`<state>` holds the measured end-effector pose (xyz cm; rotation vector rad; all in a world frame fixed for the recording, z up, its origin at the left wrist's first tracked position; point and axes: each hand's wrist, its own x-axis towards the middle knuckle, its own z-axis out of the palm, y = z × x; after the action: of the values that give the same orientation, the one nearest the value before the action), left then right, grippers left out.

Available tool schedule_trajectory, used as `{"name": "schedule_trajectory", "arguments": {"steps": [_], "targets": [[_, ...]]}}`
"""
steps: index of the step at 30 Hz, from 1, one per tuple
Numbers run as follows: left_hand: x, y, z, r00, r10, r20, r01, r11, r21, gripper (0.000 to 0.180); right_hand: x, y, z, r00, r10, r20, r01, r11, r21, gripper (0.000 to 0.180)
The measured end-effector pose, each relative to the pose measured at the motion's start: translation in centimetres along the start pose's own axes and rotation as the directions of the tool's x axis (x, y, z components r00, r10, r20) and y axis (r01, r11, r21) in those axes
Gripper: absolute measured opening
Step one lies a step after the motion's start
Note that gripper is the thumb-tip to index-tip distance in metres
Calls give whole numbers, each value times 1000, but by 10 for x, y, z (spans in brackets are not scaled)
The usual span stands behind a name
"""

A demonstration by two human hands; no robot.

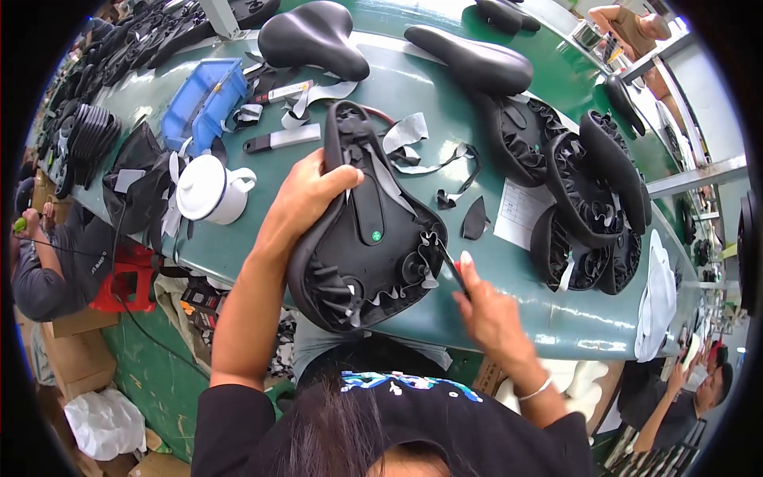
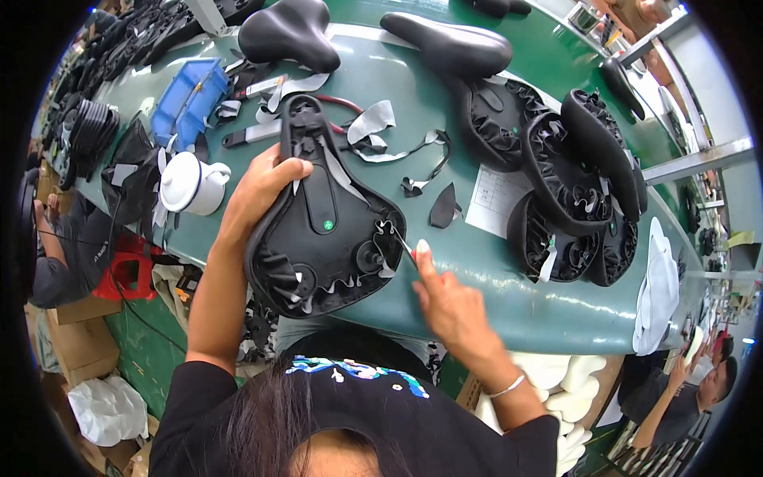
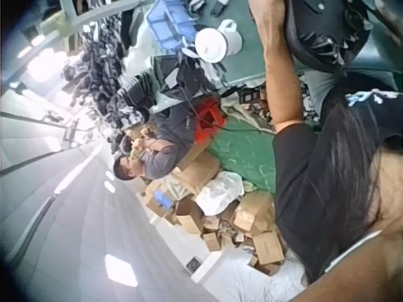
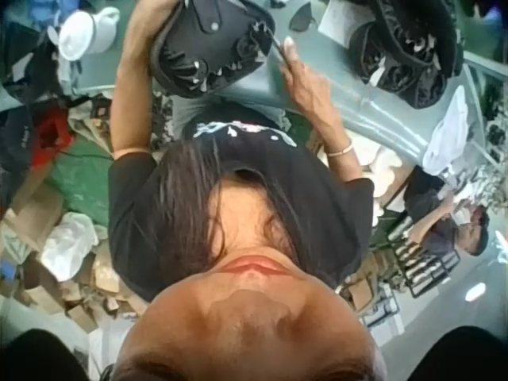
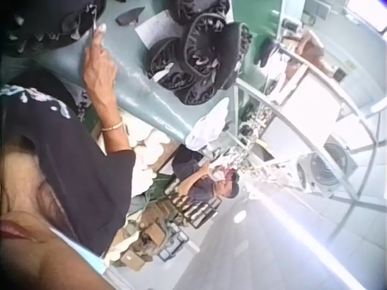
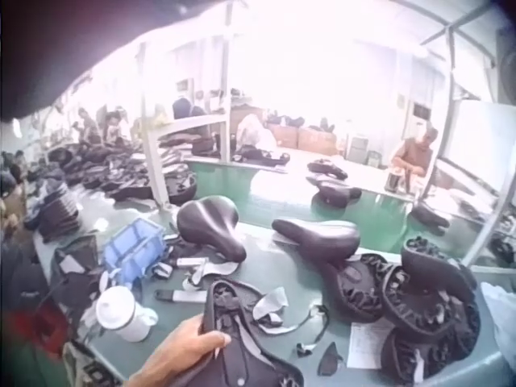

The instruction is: Assembling bicycle seats by trimming excess material and fitting components on a production line.

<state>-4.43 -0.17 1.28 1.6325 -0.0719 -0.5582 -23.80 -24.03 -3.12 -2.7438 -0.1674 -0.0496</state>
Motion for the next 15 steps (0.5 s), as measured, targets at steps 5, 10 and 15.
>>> {"name": "schedule_trajectory", "arguments": {"steps": [5,10,15], "targets": [[-42,-39,-8,971,11,-239,-26,998,-59,45,-41,-53,6,969,240,61,-245,897,368,62],[-66,-54,-5,939,63,-338,-135,972,-193,43,0,-33,-8,948,256,-189,-100,804,586,62],[-79,-69,4,891,49,-450,-157,966,-204,40,75,-30,-6,924,-170,-343,273,921,278,61]]}}
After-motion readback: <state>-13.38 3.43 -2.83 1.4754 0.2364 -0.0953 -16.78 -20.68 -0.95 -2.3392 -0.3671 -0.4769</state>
